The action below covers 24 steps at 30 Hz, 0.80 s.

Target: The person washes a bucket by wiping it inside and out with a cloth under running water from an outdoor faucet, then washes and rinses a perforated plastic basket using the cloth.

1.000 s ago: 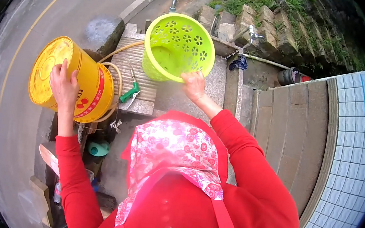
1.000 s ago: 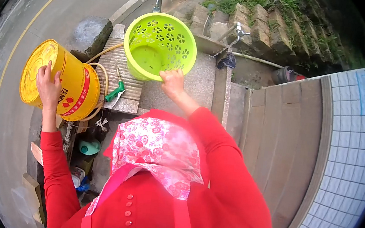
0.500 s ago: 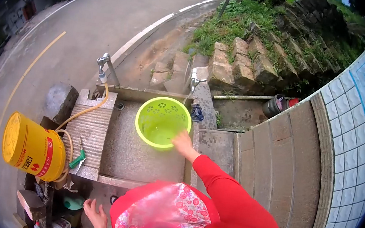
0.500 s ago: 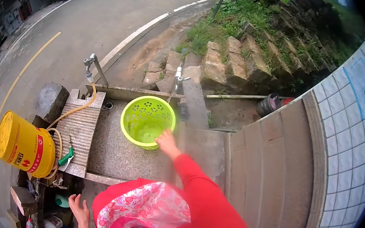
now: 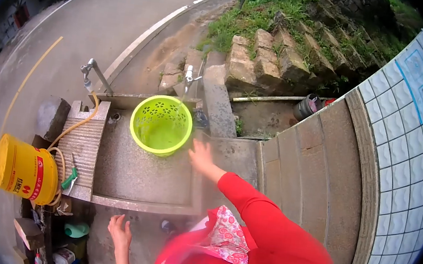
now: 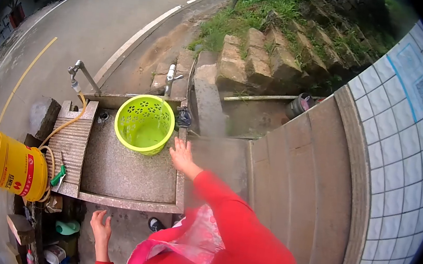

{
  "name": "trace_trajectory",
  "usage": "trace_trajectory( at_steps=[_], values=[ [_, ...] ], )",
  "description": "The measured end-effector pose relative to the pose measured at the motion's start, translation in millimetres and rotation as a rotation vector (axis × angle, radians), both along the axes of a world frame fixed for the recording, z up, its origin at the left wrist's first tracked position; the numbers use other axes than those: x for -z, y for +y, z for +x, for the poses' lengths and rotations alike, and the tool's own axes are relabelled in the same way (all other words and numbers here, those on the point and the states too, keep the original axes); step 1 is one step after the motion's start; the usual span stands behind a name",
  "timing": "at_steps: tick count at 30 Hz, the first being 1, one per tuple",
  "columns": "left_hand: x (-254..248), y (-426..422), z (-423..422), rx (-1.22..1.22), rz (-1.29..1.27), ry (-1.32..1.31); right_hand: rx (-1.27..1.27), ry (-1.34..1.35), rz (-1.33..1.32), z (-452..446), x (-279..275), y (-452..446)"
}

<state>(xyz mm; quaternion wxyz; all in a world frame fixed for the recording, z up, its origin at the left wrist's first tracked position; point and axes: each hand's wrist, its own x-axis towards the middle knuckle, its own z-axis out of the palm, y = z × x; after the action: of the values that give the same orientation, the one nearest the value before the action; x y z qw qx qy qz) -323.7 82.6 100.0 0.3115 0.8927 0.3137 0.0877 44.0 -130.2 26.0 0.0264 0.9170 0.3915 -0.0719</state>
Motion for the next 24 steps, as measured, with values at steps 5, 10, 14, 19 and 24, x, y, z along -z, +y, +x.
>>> trace_trajectory(
  at_steps=[5,10,14,19,24],
  values=[
    [5,-3,44,0.142,0.056,-0.042,0.074,0.012,-0.214,19,-4,-88],
    [35,-21,89,0.126,-0.164,-0.096,0.104,0.051,-0.202,76,0,-106],
    [34,-50,160,0.12,-0.14,-0.186,-0.042,0.092,0.082,134,32,-73],
    [65,-60,232,-0.223,-0.264,-0.066,-0.067,0.153,0.294,196,62,-1],
    [99,-20,294,-0.634,-0.31,-0.112,-0.195,0.226,0.248,219,85,13]
  ],
)
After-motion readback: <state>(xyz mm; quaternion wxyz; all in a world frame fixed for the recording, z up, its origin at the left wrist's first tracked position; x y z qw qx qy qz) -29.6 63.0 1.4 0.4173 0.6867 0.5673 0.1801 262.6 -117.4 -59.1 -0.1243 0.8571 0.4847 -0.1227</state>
